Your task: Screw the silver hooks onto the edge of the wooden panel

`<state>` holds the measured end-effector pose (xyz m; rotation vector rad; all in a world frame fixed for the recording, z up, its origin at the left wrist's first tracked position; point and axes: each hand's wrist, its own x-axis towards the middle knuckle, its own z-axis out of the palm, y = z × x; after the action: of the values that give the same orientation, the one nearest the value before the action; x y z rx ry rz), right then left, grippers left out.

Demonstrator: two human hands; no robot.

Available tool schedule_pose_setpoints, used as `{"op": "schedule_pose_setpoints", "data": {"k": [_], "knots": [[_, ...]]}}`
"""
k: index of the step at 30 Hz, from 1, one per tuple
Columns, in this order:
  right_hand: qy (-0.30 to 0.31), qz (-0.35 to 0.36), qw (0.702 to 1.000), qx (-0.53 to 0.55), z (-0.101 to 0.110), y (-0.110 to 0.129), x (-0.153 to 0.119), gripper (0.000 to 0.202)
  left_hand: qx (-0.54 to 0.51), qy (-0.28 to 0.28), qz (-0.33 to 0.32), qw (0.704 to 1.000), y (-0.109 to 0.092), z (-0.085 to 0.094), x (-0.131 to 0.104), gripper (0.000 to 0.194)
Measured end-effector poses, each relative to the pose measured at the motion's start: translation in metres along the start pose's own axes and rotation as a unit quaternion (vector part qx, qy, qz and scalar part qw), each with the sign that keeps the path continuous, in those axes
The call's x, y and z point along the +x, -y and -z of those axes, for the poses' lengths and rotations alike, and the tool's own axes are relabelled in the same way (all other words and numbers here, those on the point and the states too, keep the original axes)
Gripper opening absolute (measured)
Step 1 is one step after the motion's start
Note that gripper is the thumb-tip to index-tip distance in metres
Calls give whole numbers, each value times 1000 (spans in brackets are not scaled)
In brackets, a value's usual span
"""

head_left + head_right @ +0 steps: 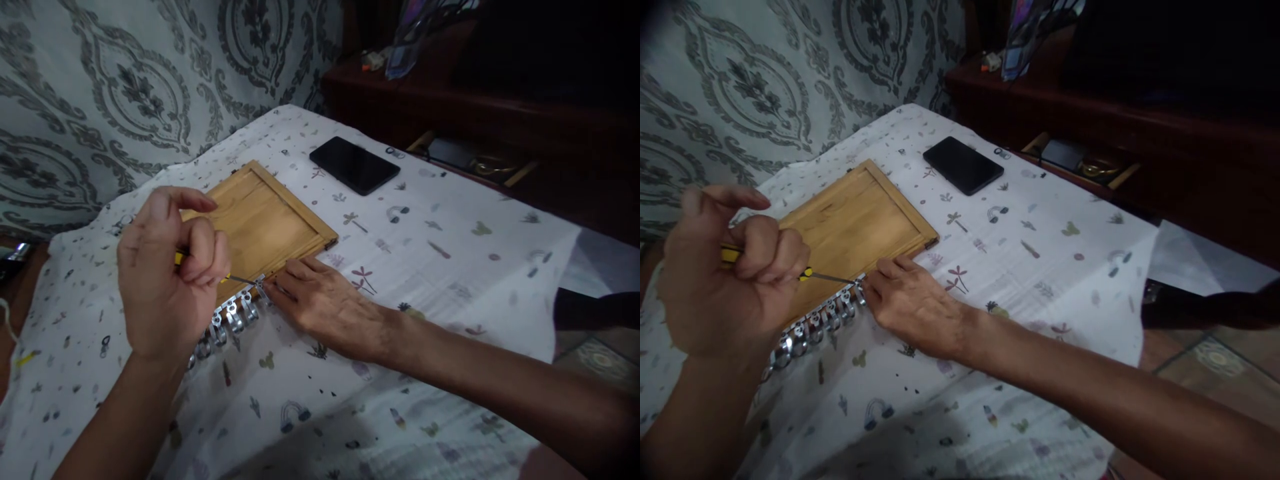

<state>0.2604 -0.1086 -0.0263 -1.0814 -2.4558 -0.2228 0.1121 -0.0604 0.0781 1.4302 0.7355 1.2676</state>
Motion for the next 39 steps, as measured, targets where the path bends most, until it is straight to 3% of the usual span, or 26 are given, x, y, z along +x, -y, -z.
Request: {"op": "schedule_pose_setpoints", "data": {"k": [9,14,22,31,35,39], "knots": [[-12,-5,1000,-8,-4,0,0,16,-29,4,-27,999,0,-2,0,38],[-2,-10,1000,0,-3,1,1,15,-14,-7,-4,1000,2,-3,0,28],[14,-13,1000,11,1,0,1,15,0,-8,-8,1000,2,-7,0,39],[21,-14,1000,13,3,0,1,19,8,8,-1,1000,1,-8,1,26],[11,-11,1000,12,2,0,1,20,18,-21,8,1000,0,-12,0,25],[6,-11,1000,18,1,0,0,17,15,20,-2,1000,2,-13,-2,21]]}}
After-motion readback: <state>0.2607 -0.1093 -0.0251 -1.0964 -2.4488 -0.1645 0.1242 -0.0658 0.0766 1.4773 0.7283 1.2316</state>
